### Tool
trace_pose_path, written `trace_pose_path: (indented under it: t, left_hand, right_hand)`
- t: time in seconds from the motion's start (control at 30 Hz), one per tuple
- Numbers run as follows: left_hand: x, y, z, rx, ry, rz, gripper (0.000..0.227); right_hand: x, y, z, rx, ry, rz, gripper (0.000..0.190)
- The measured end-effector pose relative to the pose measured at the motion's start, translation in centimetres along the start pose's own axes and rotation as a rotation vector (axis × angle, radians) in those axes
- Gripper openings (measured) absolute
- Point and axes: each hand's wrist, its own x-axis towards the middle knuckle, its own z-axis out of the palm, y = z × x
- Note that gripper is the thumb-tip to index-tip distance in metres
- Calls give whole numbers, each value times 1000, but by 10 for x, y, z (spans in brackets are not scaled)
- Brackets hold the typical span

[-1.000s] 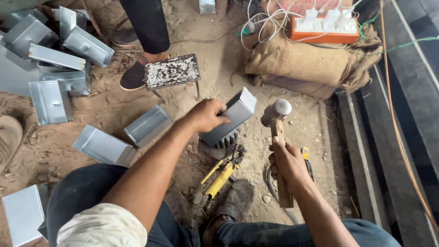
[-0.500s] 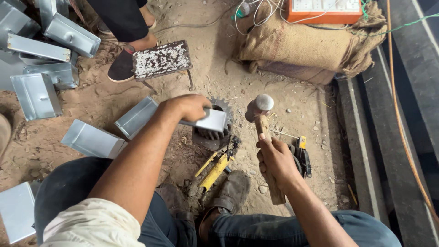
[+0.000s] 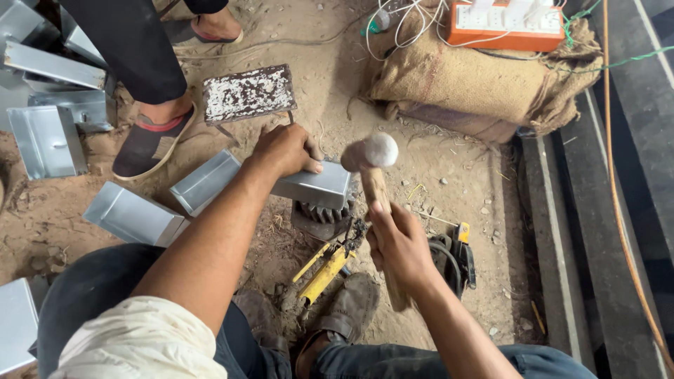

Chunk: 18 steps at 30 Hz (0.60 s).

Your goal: The person welds the seams of rectangular metal boxes using a handheld welding torch, creating bright sparks. They occasionally use a hammer to tap the welded joints and reposition the boxes on a metal stand. The person works on multiple boxes sequentially in a workshop setting.

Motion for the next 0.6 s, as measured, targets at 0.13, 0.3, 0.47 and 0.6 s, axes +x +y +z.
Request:
trace_pose_path:
  t: [0.13, 0.3, 0.47, 0.6]
  left_hand:
    - [-4, 5, 1, 71, -28, -80, 23]
    - [-1, 3, -8, 20, -15, -45, 24]
    - [-4, 5, 0, 42, -63, -81, 30]
    - [2, 2, -6, 34, -41, -20, 36]
  right_hand:
    - [16, -9, 19, -119, -33, 113, 34]
    - [24, -12, 15, -10, -44, 25, 39]
    - [9, -6, 7, -99, 15, 24, 40]
    - [2, 25, -7, -69, 205, 191, 35]
